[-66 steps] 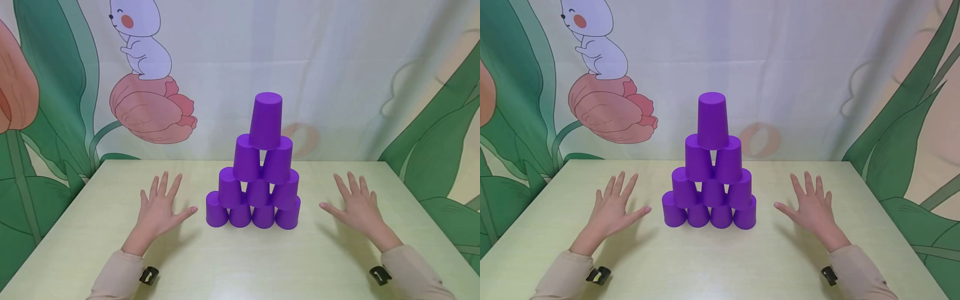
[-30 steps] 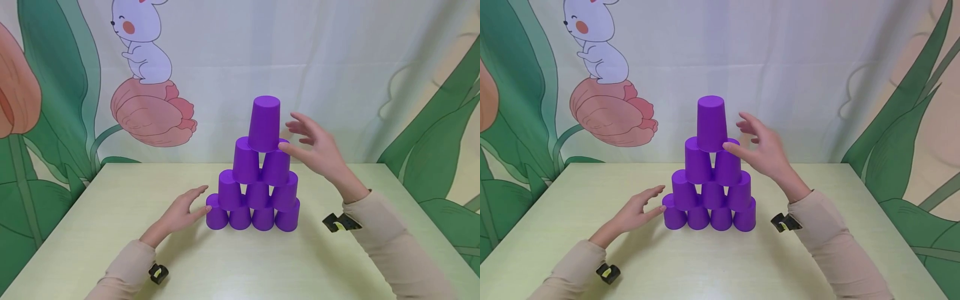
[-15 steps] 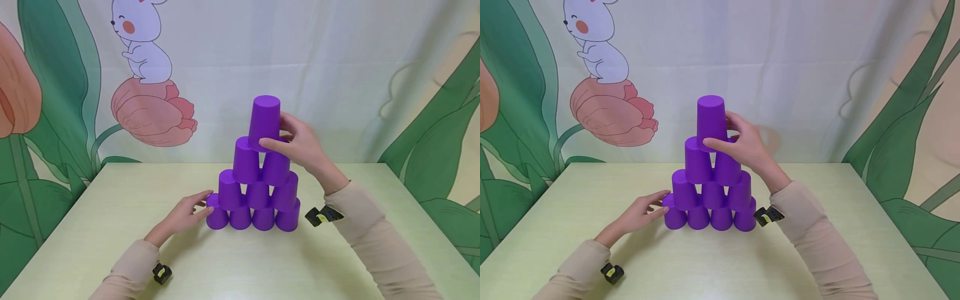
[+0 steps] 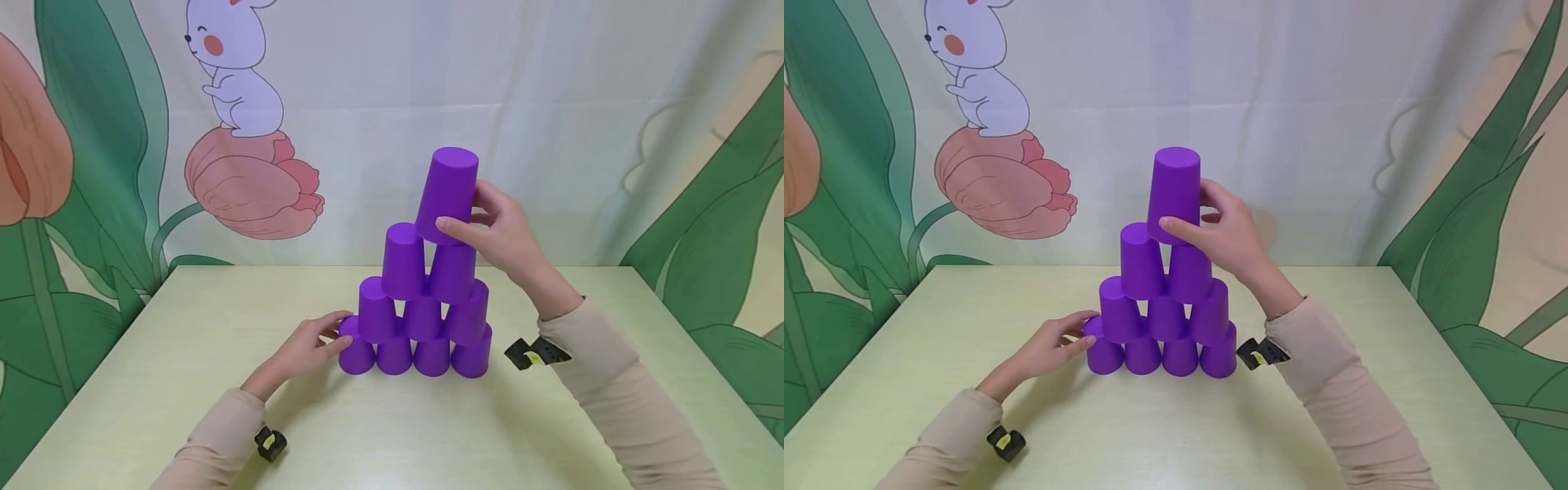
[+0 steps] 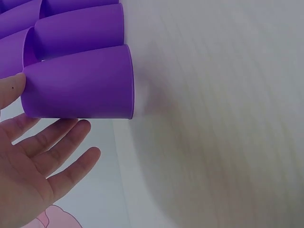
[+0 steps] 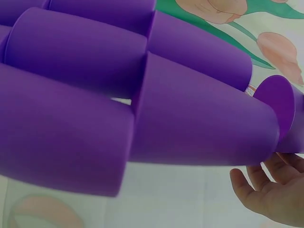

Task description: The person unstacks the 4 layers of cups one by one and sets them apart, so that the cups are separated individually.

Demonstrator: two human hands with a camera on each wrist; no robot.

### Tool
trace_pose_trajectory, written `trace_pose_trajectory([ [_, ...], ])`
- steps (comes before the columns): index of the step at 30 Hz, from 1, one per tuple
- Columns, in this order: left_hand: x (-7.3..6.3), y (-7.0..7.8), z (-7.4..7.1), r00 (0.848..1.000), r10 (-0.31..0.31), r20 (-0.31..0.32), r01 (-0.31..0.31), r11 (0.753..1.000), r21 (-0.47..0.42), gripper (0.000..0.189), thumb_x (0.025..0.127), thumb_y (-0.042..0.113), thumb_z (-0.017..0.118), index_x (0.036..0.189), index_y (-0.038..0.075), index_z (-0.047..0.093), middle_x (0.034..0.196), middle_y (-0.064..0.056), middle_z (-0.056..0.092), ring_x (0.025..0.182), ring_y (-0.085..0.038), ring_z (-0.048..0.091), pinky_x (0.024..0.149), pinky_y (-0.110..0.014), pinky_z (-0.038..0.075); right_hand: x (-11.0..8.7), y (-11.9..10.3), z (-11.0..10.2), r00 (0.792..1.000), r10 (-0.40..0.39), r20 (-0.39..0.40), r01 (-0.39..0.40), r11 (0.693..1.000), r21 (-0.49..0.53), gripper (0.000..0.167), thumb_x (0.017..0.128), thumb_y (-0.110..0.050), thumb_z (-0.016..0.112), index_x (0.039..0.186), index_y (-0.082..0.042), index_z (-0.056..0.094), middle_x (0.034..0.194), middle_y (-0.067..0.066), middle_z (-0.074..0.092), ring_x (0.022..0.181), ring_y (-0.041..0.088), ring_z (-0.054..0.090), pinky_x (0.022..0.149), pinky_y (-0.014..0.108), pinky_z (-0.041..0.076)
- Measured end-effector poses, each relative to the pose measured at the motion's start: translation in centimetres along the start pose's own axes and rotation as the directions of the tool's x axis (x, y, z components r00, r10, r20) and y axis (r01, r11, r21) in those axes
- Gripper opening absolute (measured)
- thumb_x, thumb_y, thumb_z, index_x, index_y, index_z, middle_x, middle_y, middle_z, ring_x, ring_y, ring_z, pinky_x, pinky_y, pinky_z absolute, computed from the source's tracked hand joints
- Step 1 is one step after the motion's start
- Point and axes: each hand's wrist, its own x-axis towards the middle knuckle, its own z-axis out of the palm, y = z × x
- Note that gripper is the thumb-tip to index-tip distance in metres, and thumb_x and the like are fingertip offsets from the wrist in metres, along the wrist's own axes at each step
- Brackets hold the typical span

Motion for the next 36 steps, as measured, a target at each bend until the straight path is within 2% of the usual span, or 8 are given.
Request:
trace_pose_trajectory([
  [7,0.1,-0.1,-0.1,0.999,-0.038,0.022,0.039,0.998,-0.045,0.040,0.090,0.018,0.057,0.125,0.002,0.049,0.109,-0.018,0.061,0.090,-0.027,0.061,0.072,-0.035,0.050,-1.0,-0.2,-1.5,0.999,0.005,-0.044,-0.006,1.000,-0.019,0.047,0.082,-0.021,0.066,0.125,-0.007,0.051,0.105,0.007,0.059,0.097,0.016,0.053,0.087,0.034,0.043],
  [12,0.0,-0.1,-0.1,0.999,-0.033,0.025,0.034,0.998,-0.051,0.039,0.090,0.019,0.057,0.125,0.002,0.049,0.107,-0.018,0.062,0.089,-0.027,0.061,0.073,-0.035,0.050,-1.9,-0.1,-2.6,0.998,-0.001,-0.069,0.001,1.000,-0.006,0.046,0.083,-0.018,0.066,0.125,-0.008,0.050,0.104,0.005,0.058,0.096,0.017,0.054,0.083,0.028,0.045],
  [18,0.0,-0.2,-0.1,1.000,-0.022,0.020,0.023,0.998,-0.050,0.038,0.090,0.018,0.057,0.124,0.002,0.050,0.105,-0.017,0.063,0.088,-0.026,0.062,0.072,-0.035,0.051,-2.7,0.4,-4.1,0.989,-0.037,-0.140,0.037,0.999,-0.007,0.043,0.083,-0.011,0.066,0.123,-0.007,0.051,0.104,0.001,0.059,0.096,0.017,0.054,0.081,0.023,0.044],
  [29,0.0,-0.2,-0.2,0.999,-0.036,0.010,0.036,0.998,-0.047,0.038,0.090,0.018,0.058,0.123,0.003,0.050,0.106,-0.017,0.063,0.088,-0.026,0.062,0.072,-0.037,0.050,-4.5,2.5,-6.4,0.978,0.072,-0.195,-0.093,0.991,-0.100,0.050,0.083,-0.018,0.066,0.128,-0.010,0.047,0.111,0.001,0.057,0.095,0.014,0.056,0.078,0.019,0.045],
  [36,0.2,-0.2,-0.1,0.999,-0.036,0.013,0.037,0.998,-0.051,0.038,0.089,0.018,0.058,0.123,0.003,0.050,0.106,-0.018,0.063,0.087,-0.026,0.062,0.072,-0.037,0.051,-5.4,4.4,-7.2,0.972,0.110,-0.207,-0.140,0.981,-0.136,0.052,0.083,-0.019,0.067,0.129,-0.008,0.045,0.111,0.002,0.056,0.096,0.011,0.054,0.078,0.016,0.045],
])
